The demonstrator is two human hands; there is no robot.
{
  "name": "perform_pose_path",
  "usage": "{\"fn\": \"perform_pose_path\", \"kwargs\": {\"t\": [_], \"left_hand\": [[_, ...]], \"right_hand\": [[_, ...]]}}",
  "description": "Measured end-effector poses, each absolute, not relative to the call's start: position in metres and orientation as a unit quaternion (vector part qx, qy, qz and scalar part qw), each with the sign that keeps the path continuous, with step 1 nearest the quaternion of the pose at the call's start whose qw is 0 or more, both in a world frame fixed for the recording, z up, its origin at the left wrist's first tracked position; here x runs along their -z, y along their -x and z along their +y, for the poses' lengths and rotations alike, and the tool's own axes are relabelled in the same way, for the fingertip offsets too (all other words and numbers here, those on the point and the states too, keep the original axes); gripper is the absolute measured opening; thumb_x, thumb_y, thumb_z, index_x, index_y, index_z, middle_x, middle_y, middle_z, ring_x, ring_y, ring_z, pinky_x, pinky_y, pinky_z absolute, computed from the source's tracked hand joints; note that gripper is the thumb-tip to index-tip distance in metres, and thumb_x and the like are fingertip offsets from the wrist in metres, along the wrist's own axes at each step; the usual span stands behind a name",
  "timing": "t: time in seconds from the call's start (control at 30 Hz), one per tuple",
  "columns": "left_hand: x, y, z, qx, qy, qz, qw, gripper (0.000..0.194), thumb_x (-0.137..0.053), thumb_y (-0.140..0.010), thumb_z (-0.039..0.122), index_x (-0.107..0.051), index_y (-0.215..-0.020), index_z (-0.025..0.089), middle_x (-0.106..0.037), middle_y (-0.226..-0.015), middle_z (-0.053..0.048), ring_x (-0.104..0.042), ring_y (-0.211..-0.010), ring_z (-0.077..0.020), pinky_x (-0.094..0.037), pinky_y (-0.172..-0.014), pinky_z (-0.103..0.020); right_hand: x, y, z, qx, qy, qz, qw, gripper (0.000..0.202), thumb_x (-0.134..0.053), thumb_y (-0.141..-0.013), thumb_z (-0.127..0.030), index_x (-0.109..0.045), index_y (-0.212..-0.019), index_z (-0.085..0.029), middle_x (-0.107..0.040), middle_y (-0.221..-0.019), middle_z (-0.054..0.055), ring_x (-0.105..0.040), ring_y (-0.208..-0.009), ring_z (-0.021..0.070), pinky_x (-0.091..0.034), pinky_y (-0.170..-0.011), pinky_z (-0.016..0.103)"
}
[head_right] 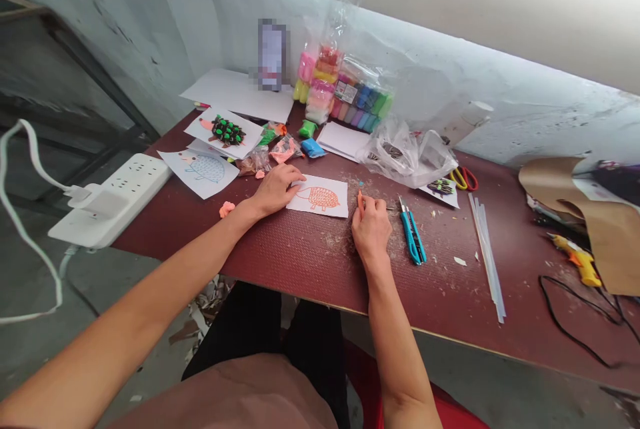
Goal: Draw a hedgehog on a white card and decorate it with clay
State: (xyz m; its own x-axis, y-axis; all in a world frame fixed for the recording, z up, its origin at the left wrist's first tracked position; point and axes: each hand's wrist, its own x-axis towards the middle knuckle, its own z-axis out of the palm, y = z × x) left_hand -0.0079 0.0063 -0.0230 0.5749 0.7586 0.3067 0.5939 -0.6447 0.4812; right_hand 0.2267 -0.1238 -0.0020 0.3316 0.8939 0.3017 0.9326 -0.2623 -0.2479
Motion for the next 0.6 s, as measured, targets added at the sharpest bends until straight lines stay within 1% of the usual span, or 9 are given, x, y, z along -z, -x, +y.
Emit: {"fn": "perform_pose_path", "kwargs": {"t": [0.07, 0.2, 0.33, 0.5, 0.6], "left_hand": [[0.022, 0.007, 0.006, -0.247, -0.873, 0.388, 0.162, 0.026, -0.060, -0.092, 0.010, -0.078, -0.109, 0.017, -0.075, -0.112, -0.010, -0.064, -0.109, -0.0266, -0.051, -0.099, -0.042], [0.019, 0.006, 0.004, -0.242, -0.872, 0.395, 0.160, 0.027, -0.058, -0.093, 0.008, -0.078, -0.110, 0.014, -0.075, -0.111, -0.011, -0.066, -0.109, -0.0274, -0.050, -0.099, -0.042], [0.015, 0.004, 0.001, -0.252, -0.865, 0.400, 0.168, 0.028, -0.056, -0.094, 0.008, -0.077, -0.111, 0.014, -0.076, -0.110, -0.012, -0.067, -0.107, -0.0269, -0.050, -0.098, -0.042], [0.011, 0.001, -0.003, -0.275, -0.861, 0.394, 0.165, 0.024, -0.055, -0.095, 0.009, -0.078, -0.101, 0.014, -0.076, -0.102, -0.012, -0.068, -0.101, -0.0261, -0.051, -0.095, -0.041], [0.008, 0.000, -0.005, -0.292, -0.860, 0.384, 0.166, 0.022, -0.056, -0.096, 0.010, -0.077, -0.099, 0.013, -0.076, -0.099, -0.012, -0.068, -0.098, -0.0259, -0.052, -0.092, -0.039]], "right_hand": [[0.003, -0.227, -0.123, 0.061, 0.789, -0.575, 0.211, 0.032, -0.052, -0.097, -0.031, -0.072, -0.116, -0.016, -0.066, -0.104, 0.014, -0.061, -0.082, 0.0228, -0.042, -0.066, 0.031], [0.003, -0.226, -0.121, 0.085, 0.760, -0.583, 0.275, 0.034, -0.050, -0.099, -0.037, -0.071, -0.114, -0.016, -0.065, -0.107, 0.015, -0.063, -0.088, 0.0250, -0.046, -0.071, 0.035], [0.001, -0.221, -0.119, 0.078, 0.733, -0.598, 0.313, 0.029, -0.049, -0.097, -0.034, -0.071, -0.107, -0.018, -0.068, -0.100, 0.012, -0.060, -0.077, 0.0216, -0.047, -0.072, 0.035], [-0.012, -0.208, -0.117, 0.055, 0.701, -0.636, 0.317, 0.024, -0.050, -0.096, -0.031, -0.071, -0.094, -0.020, -0.069, -0.090, 0.009, -0.060, -0.074, 0.0204, -0.045, -0.069, 0.032], [-0.022, -0.197, -0.114, 0.033, 0.686, -0.664, 0.297, 0.022, -0.051, -0.097, -0.030, -0.071, -0.092, -0.021, -0.070, -0.089, 0.008, -0.059, -0.073, 0.0198, -0.043, -0.069, 0.032]]}}
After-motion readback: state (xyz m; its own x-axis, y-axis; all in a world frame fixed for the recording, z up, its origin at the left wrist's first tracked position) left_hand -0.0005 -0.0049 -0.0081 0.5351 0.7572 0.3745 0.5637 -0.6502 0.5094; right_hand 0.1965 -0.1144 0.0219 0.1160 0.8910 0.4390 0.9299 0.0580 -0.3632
